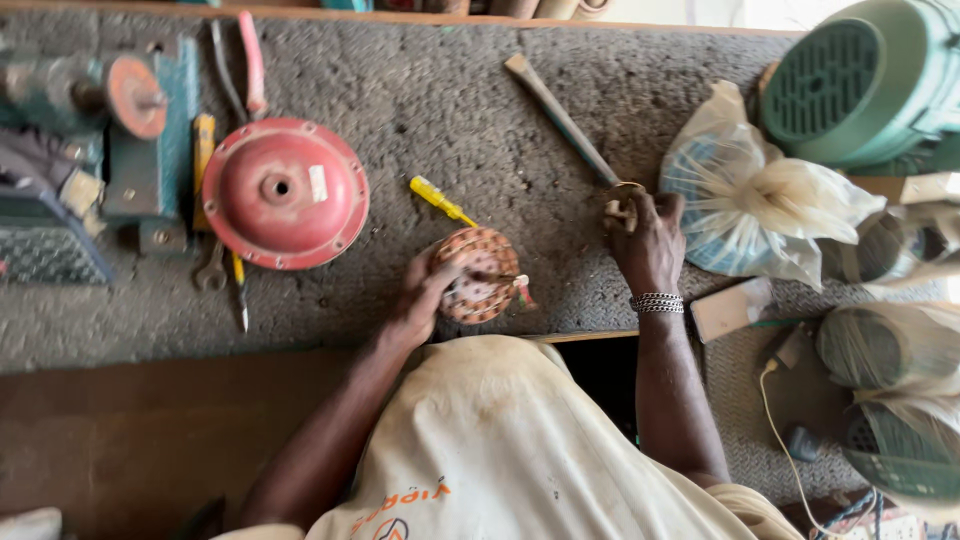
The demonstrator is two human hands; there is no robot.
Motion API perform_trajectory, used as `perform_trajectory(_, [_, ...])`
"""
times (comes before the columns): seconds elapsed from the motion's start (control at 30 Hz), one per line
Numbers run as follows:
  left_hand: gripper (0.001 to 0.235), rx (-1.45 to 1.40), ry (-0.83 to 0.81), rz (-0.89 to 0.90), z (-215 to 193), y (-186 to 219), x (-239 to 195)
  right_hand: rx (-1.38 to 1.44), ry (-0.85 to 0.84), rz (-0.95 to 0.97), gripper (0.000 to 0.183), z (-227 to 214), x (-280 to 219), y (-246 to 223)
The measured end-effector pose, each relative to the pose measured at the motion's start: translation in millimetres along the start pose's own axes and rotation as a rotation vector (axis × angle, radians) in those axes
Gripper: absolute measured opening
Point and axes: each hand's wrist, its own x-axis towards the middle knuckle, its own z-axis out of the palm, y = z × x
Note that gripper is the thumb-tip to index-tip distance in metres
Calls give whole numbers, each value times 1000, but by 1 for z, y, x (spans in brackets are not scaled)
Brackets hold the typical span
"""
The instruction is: The person disassembles a circular electrical component, likely a fan motor housing, using a screwdriver to remove screws and separate the casing. They handle the rotor, stator, and housing parts, inspecting them and placing them on the workbench.
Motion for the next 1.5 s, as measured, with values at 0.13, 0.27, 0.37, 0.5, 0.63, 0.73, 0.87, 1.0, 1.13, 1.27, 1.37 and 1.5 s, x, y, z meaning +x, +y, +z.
perform_trajectory(0.13, [53, 116, -46, -40, 24, -6, 24, 55, 60, -22, 48, 21, 0, 15])
perform_trajectory(0.27, [59, 113, -63, -54, 49, -3, 66, 111, 6, -8, 52, 26, 3, 20])
perform_trajectory(0.37, [64, -43, 31, -153, 63, 4, 102, 139, 32, -41, 49, 22, -2, 18])
perform_trajectory(0.5, [71, -302, -162, -107, 63, 16, 112, 170, 69, -49, 48, 15, -8, 15])
perform_trajectory(0.63, [71, 221, -68, -272, 36, 50, 91, 186, 114, -76, 45, 2, -14, 16])
perform_trajectory(0.73, [65, 470, -10, -139, -14, 90, 47, 861, -156, 382, 42, -10, -20, 14])
perform_trajectory(0.87, [49, 472, 227, 417, -88, 154, -2, 1382, -145, 205, 34, -36, -18, 3])
perform_trajectory(1.0, [70, 1308, 632, 563, -115, 185, -38, 1614, -93, 120, 32, -66, -10, -28])
perform_trajectory(1.13, [127, 1533, 652, 210, -84, 157, -30, 1637, -101, -80, 26, -76, 0, -66])
perform_trajectory(1.27, [144, 1532, 645, 147, -73, 144, -20, 1516, -175, -103, 33, -74, -1, -103])
perform_trajectory(1.37, [132, 1577, 654, 196, -82, 142, -20, 1556, -373, -60, 40, -58, -7, -133])
perform_trajectory(1.5, [120, 1569, 671, 435, -90, 136, -22, 1718, -715, -105, 44, 5, 1, -194])
